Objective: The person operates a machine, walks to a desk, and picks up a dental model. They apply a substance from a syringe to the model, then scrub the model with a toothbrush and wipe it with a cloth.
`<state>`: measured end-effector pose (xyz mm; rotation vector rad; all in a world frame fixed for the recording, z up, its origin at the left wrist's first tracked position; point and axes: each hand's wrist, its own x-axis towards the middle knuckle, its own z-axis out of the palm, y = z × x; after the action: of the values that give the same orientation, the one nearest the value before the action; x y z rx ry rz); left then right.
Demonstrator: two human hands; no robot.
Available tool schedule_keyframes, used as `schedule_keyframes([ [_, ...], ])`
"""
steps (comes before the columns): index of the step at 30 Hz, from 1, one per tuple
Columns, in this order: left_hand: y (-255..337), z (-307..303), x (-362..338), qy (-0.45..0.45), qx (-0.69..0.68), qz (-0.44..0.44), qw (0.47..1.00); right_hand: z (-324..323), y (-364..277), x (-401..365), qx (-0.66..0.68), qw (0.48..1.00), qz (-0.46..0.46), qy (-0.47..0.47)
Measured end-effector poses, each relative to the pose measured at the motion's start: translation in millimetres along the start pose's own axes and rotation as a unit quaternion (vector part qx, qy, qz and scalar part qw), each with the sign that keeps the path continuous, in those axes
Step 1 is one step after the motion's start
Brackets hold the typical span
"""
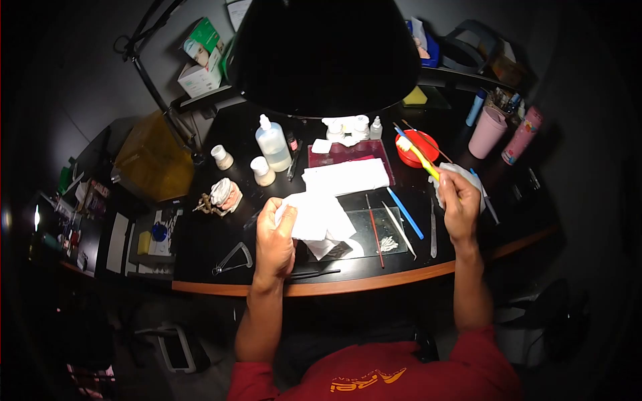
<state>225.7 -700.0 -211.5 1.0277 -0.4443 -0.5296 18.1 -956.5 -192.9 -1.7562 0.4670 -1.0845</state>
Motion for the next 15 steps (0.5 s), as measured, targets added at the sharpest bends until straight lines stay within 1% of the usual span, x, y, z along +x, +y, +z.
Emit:
schedule_keyframes([
  [1,1,1,-9,0.012,-0.014,-0.002,1.000,10,-16,-16,0.038,0.998,0.035,-0.035],
  [2,2,3,-18,0.019,-0.011,0.003,1.000,24,-29,-30,0.048,0.996,0.029,-0.063],
  [4,3,8,-31,0.041,-0.022,0.005,0.999,49,-41,-59,0.067,0.989,0.049,-0.121],
  [5,3,9,-37,0.051,-0.027,0.006,0.998,60,-44,-72,0.075,0.983,0.073,-0.151],
  [7,-1,3,-47,0.034,-0.008,0.015,0.999,87,-54,-88,0.089,0.979,0.073,-0.168],
  [8,1,3,-52,0.030,-0.034,0.002,0.999,95,-51,-96,0.080,0.977,0.082,-0.178],
  [9,3,2,-58,0.025,-0.060,-0.010,0.998,107,-48,-102,0.095,0.979,0.071,-0.168],
  [11,4,-6,-68,0.018,-0.091,-0.020,0.996,118,-51,-107,0.032,0.981,0.041,-0.189],
  [15,15,-15,-84,0.032,-0.141,-0.050,0.988,133,-48,-119,-0.026,0.983,-0.063,-0.168],
])
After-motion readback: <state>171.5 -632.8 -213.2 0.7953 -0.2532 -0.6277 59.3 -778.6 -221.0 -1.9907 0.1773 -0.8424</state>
